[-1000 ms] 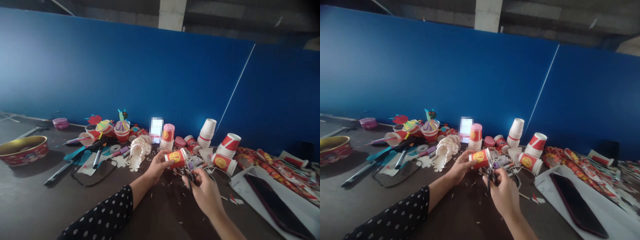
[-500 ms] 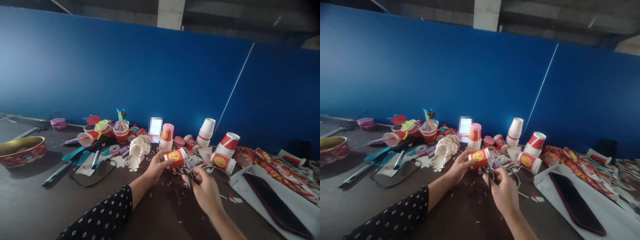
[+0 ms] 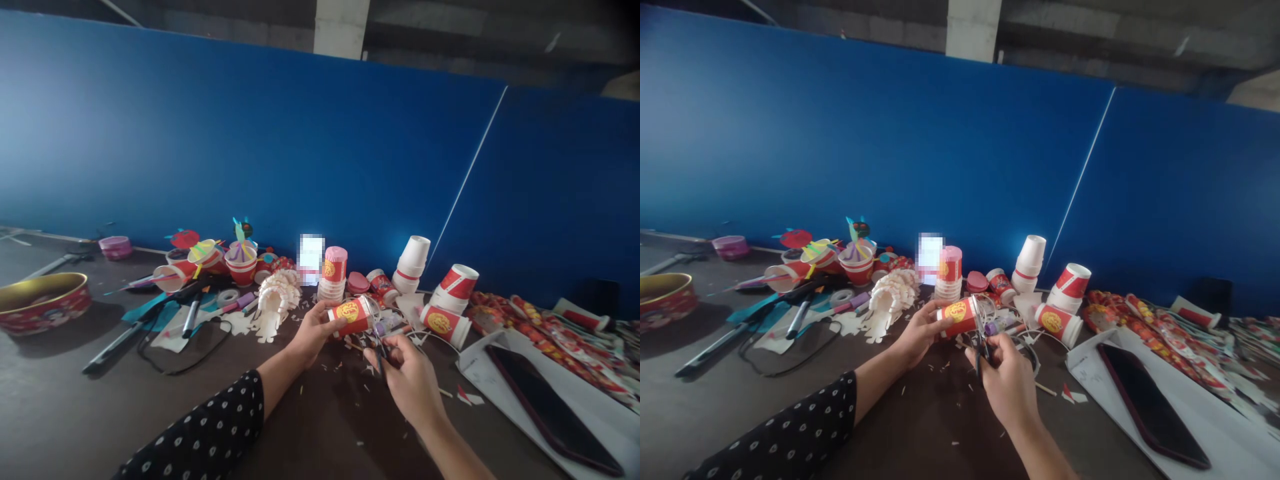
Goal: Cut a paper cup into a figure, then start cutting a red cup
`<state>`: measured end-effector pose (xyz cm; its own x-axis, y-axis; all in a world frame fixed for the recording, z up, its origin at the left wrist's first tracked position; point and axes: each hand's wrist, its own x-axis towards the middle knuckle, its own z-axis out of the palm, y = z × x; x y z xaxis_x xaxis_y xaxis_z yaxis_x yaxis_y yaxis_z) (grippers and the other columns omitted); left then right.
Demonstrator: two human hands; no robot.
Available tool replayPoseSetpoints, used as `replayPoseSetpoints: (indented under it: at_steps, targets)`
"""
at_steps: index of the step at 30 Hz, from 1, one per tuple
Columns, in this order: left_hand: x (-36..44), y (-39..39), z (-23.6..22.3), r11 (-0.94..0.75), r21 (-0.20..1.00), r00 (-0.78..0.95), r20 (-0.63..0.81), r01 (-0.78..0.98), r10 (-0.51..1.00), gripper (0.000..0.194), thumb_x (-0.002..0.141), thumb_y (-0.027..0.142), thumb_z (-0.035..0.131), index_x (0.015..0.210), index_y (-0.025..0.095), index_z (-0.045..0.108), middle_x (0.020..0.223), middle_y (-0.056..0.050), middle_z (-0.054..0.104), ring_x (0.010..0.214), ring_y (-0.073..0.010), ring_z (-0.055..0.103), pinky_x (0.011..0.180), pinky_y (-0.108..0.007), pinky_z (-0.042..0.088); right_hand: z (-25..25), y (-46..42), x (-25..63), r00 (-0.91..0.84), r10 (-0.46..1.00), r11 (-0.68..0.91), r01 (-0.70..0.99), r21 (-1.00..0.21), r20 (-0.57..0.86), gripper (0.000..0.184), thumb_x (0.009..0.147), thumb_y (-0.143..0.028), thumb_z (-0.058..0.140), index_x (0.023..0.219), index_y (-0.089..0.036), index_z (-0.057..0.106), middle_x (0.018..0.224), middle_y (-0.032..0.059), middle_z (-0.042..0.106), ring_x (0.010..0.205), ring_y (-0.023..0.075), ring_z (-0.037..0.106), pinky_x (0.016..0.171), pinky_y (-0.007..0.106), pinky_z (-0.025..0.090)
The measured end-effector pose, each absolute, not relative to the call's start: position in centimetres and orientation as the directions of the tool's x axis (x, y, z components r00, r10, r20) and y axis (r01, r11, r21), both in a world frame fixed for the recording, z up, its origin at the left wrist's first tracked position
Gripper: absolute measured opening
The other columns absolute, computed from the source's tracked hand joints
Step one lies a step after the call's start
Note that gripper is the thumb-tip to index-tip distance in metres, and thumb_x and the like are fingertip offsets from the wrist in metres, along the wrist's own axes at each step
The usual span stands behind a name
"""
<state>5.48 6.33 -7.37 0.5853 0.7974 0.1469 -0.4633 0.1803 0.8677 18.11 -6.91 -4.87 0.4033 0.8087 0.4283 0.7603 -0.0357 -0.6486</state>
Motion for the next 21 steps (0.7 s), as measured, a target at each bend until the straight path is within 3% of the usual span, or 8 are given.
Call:
replayPoseSetpoints:
  at_steps: [4, 10, 21]
  targets:
    - [5.47, 6.14, -7.24, 0.146, 0.871, 0.582, 0.181, -0.47, 0.793, 0.049, 0.06, 0.027, 0.074, 0.101, 0.016, 0.05, 0.091, -0.008, 0.063, 0.074, -0.0174, 0.06, 0.059, -0.024, 0.044, -4.86, -6.9, 17.95, 0.383, 0.83, -0.008, 0.736, -0.677, 0.406, 0.016, 0.074, -0.036, 0.057, 0.078, -0.021, 0.053, 0.053, -0.0016, 0.063, 0.049, 0.0171, 0.058, 0.048, 0.023, 0.04]
    - [5.67, 5.57, -6.74, 0.093, 0.891, 0.545, 0.186, -0.444, 0.818, 0.061, 0.05, 0.025, 0.079, 0.102, 0.016, 0.047, 0.08, -0.003, 0.063, 0.07, -0.015, 0.059, 0.063, -0.025, 0.045, -4.93, -7.08, 17.44, 0.361, 0.836, -0.009, 0.762, -0.648, 0.413, 0.014, 0.073, -0.035, 0.058, 0.075, -0.022, 0.052, 0.049, -0.0037, 0.061, 0.045, 0.016, 0.055, 0.046, 0.022, 0.038]
    - [5.89, 6.02, -7.4, -0.062, 0.918, 0.461, 0.254, -0.391, 0.85, 0.052, 0.051, 0.024, 0.078, 0.092, 0.015, 0.047, 0.079, -0.004, 0.061, 0.069, -0.0151, 0.058, 0.063, -0.027, 0.047, -5.2, -6.92, 17.46, 0.349, 0.852, -0.02, 0.765, -0.644, 0.389, 0.014, 0.074, -0.035, 0.057, 0.077, -0.022, 0.053, 0.052, -0.0023, 0.063, 0.047, 0.0169, 0.057, 0.047, 0.023, 0.039]
